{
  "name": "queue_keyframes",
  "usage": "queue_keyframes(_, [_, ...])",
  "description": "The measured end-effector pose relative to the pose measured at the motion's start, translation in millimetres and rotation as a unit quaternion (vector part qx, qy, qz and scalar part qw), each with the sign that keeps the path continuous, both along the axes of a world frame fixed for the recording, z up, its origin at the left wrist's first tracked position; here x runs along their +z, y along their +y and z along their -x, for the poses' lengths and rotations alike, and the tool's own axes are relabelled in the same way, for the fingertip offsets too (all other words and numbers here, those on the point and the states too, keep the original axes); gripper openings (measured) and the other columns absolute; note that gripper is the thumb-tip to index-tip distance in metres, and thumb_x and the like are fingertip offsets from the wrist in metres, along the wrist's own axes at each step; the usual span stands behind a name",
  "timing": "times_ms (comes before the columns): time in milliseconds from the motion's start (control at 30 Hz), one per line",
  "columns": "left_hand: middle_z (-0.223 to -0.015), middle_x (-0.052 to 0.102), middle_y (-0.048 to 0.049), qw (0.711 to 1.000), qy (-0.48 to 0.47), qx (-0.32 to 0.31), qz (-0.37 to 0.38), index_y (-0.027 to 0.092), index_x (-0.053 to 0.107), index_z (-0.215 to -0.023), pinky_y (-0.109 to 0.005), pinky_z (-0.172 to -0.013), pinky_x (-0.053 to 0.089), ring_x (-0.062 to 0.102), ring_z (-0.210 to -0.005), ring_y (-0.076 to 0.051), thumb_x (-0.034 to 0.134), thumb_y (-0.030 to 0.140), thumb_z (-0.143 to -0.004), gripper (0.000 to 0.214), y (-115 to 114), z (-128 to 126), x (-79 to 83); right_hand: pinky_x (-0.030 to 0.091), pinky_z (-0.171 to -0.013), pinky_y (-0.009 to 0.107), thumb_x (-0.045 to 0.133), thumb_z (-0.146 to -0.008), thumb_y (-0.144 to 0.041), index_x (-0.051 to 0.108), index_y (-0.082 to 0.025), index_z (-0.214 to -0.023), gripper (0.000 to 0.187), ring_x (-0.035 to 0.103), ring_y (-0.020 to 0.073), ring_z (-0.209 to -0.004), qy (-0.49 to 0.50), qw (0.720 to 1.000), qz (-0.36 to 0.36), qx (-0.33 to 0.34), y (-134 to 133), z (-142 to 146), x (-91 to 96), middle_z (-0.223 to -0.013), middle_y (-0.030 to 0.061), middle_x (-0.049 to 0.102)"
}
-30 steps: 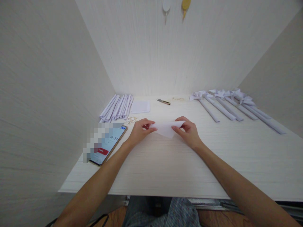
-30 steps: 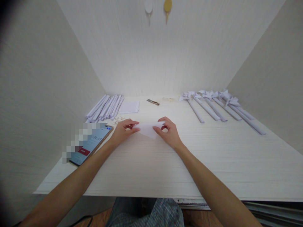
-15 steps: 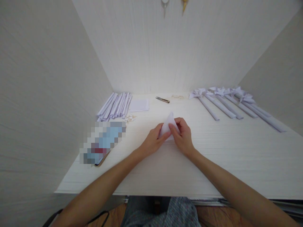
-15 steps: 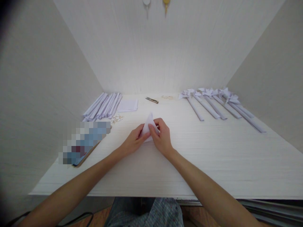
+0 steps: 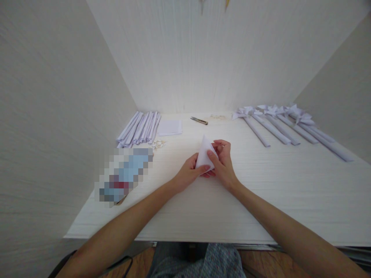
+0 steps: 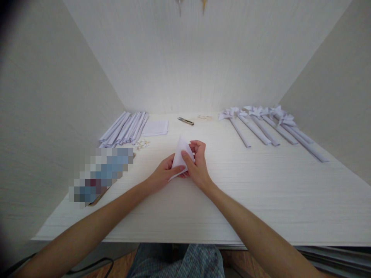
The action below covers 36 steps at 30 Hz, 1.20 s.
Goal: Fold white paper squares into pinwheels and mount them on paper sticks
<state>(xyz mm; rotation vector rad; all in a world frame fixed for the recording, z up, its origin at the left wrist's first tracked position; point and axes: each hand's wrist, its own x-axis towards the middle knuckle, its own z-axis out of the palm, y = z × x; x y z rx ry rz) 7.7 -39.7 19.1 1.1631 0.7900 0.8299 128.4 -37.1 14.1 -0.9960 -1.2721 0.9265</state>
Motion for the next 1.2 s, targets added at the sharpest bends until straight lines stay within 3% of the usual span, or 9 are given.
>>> queue_keyframes(133, [-0.081,0.063,-0.0050,1.000,-0.019,-0.021,0.009,0.013,0.047,-0.097,-0.022,-0.055,0.042,0.059,-0.061,-0.011,0.062,0.027,-0.067,0.037,2.6,3.6,-1.3,0.030,-0.034,0.019,0.051,-0.074,-0.041,0.039,-0.024,-0.095,0.030,0.043,0.0077,-0.050,0.062,0.995,0.071,0.046,7.8,-7.7,-0.8,-0.080,-0.0006,0.045])
queue_keyframes(367, [-0.061,0.058,0.0009,0.999,0.018,-0.041,-0.012,0.013,0.047,-0.090,-0.020,-0.048,0.037,0.052,-0.050,-0.008,0.064,0.030,-0.064,0.035,2.7,4.2,0.7,0.032,-0.030,0.021,0.055,-0.071,-0.044,0.047,-0.018,-0.076,0.028,0.045,0.0087,-0.035,0.039,0.976,0.139,0.162,8.2,-14.2,4.0,-0.052,-0.0040,0.051])
queue_keyframes(567, [-0.070,0.060,-0.0017,0.997,0.040,-0.058,-0.025,0.013,0.048,-0.084,-0.019,-0.047,0.036,0.052,-0.053,-0.008,0.062,0.027,-0.065,0.028,3.0,4.8,1.2,0.033,-0.028,0.021,0.060,-0.068,-0.044,0.047,-0.017,-0.064,0.030,0.045,0.0081,-0.031,-0.011,0.984,0.125,0.125,4.6,-13.4,9.2,-0.045,-0.0040,0.052])
queue_keyframes(733, [-0.073,0.063,-0.0040,0.997,0.000,-0.064,0.031,0.013,0.050,-0.085,-0.022,-0.051,0.039,0.054,-0.054,-0.009,0.064,0.030,-0.064,0.031,3.2,6.0,0.7,0.030,-0.026,0.019,0.060,-0.068,-0.040,0.047,-0.018,-0.061,0.027,0.043,0.0071,-0.029,-0.014,0.984,0.117,0.131,5.1,-12.9,10.2,-0.042,-0.0050,0.052])
queue_keyframes(933, [-0.074,0.064,-0.0098,0.987,-0.033,-0.115,0.111,0.008,0.055,-0.086,-0.023,-0.051,0.039,0.055,-0.054,-0.011,0.058,0.047,-0.068,0.043,4.4,8.2,3.1,0.027,-0.023,0.019,0.059,-0.070,-0.038,0.048,-0.018,-0.063,0.024,0.042,0.0080,-0.026,-0.012,0.977,0.122,0.176,3.0,-12.3,11.1,-0.039,-0.0057,0.051])
queue_keyframes(1200, [-0.072,0.064,-0.0122,0.977,-0.074,-0.145,0.140,0.010,0.051,-0.102,-0.022,-0.046,0.036,0.055,-0.053,-0.012,0.036,0.066,-0.072,0.065,8.7,9.3,-3.1,0.027,-0.022,0.020,0.059,-0.070,-0.040,0.051,-0.018,-0.070,0.023,0.048,0.0111,-0.028,0.005,0.973,0.121,0.197,1.9,-12.1,12.1,-0.043,-0.0033,0.056])
